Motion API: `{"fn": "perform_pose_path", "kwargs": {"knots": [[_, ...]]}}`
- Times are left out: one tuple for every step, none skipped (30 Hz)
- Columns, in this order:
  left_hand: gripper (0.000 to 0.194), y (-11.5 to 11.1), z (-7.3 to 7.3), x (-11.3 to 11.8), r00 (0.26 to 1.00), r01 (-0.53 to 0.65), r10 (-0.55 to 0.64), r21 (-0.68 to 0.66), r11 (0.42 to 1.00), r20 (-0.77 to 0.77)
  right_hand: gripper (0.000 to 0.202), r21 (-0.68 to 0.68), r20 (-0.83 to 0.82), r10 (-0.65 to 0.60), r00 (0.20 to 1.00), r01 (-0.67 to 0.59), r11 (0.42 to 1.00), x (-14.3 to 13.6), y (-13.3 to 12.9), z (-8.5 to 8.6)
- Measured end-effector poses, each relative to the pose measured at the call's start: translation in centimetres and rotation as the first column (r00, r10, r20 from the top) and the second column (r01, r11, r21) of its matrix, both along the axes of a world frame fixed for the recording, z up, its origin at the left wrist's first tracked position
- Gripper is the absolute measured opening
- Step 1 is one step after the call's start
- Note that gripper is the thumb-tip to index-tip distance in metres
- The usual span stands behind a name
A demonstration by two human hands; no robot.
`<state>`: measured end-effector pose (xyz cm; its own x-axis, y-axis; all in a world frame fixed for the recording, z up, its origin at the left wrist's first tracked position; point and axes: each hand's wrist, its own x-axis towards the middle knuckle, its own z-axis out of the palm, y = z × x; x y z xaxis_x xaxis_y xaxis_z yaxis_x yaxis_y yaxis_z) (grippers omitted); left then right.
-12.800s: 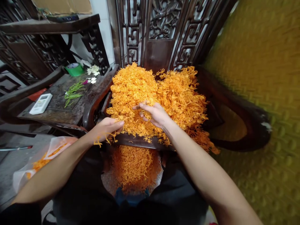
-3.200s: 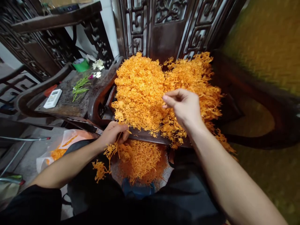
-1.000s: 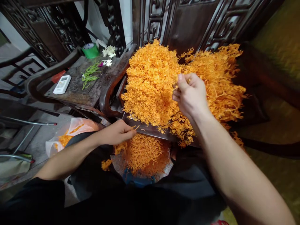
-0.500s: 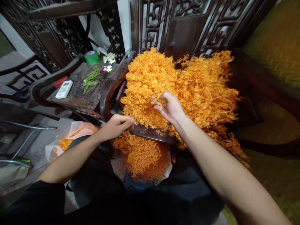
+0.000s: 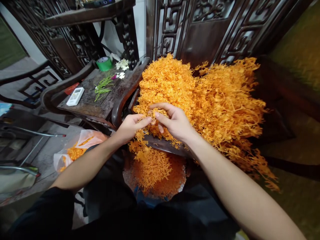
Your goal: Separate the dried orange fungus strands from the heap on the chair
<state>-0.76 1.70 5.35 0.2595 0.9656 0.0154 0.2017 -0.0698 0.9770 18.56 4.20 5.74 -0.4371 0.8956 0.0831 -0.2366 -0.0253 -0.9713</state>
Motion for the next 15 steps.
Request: {"fn": "perform_pose_path", "kwargs": {"knots": [[0.041,-0.1,0.0,0.2,0.999,0.014,-0.014,-0.015,1.0,0.034,0.033,0.002,0.028,-0.043,0.999,0.043,0.999,-0.3,-0.2,0.0],[0.04,-0.2,0.0,0.5,0.998,0.024,-0.022,-0.027,0.999,0.064,0.028,-0.018,0.04,-0.096,0.995,0.097,0.995,-0.6,-0.4,0.1],[0.039,-0.3,0.1,0.7,0.996,0.029,-0.026,-0.035,0.999,0.084,0.024,-0.06,0.035,-0.158,0.987,0.16,0.985,-0.9,-0.5,0.1],[0.039,-0.4,0.2,1.0,0.996,0.023,-0.02,-0.035,0.999,0.087,0.02,-0.116,0.016,-0.221,0.975,0.221,0.968,-1.3,-0.5,0.2],[0.039,-0.5,0.3,1.2,0.997,0.018,-0.015,-0.03,0.999,0.082,0.018,-0.174,-0.011,-0.285,0.959,0.279,0.945,-1.7,-0.3,0.3],[0.039,-0.6,0.4,1.4,0.997,0.014,-0.012,-0.019,1.0,0.077,0.017,-0.218,-0.037,-0.344,0.938,0.329,0.919,-1.8,0.1,0.4],[0.039,-0.8,0.6,1.5,0.997,0.011,-0.01,-0.005,1.0,0.07,0.016,-0.243,-0.058,-0.399,0.915,0.375,0.895,-1.8,0.7,0.5],[0.04,-1.1,0.8,1.5,0.998,0.012,-0.013,0.009,1.0,0.06,0.015,-0.251,-0.074,-0.456,0.887,0.426,0.869,-1.5,1.4,0.5],[0.042,-1.3,1.1,1.4,0.999,0.015,-0.016,0.023,1.0,0.049,0.015,-0.25,-0.085,-0.512,0.854,0.479,0.841,-1.0,2.2,0.5],[0.044,-1.6,1.4,1.2,0.999,0.016,-0.017,0.036,0.999,0.039,0.017,-0.244,-0.096,-0.563,0.821,0.529,0.813,-0.1,3.1,0.5],[0.045,-1.8,1.6,0.9,0.999,0.015,-0.016,0.046,0.999,0.028,0.019,-0.241,-0.102,-0.604,0.791,0.57,0.786,0.9,3.9,0.6],[0.044,-2.0,1.9,0.6,1.0,0.015,-0.015,0.055,0.998,0.012,0.022,-0.243,-0.102,-0.627,0.772,0.592,0.768,1.9,4.5,0.6],[0.041,-2.1,2.1,0.2,1.0,0.013,-0.012,0.061,0.998,-0.007,0.025,-0.241,-0.102,-0.622,0.776,0.587,0.773,2.8,4.8,0.7],[0.038,-2.1,2.2,-0.1,1.0,0.013,-0.012,0.065,0.998,-0.027,0.025,-0.234,-0.094,-0.584,0.807,0.552,0.8,3.4,4.7,0.9],[0.036,-2.1,2.2,-0.3,0.999,0.019,-0.016,0.066,0.998,-0.049,0.024,-0.223,-0.086,-0.523,0.848,0.495,0.84,3.7,4.4,1.1]]}}
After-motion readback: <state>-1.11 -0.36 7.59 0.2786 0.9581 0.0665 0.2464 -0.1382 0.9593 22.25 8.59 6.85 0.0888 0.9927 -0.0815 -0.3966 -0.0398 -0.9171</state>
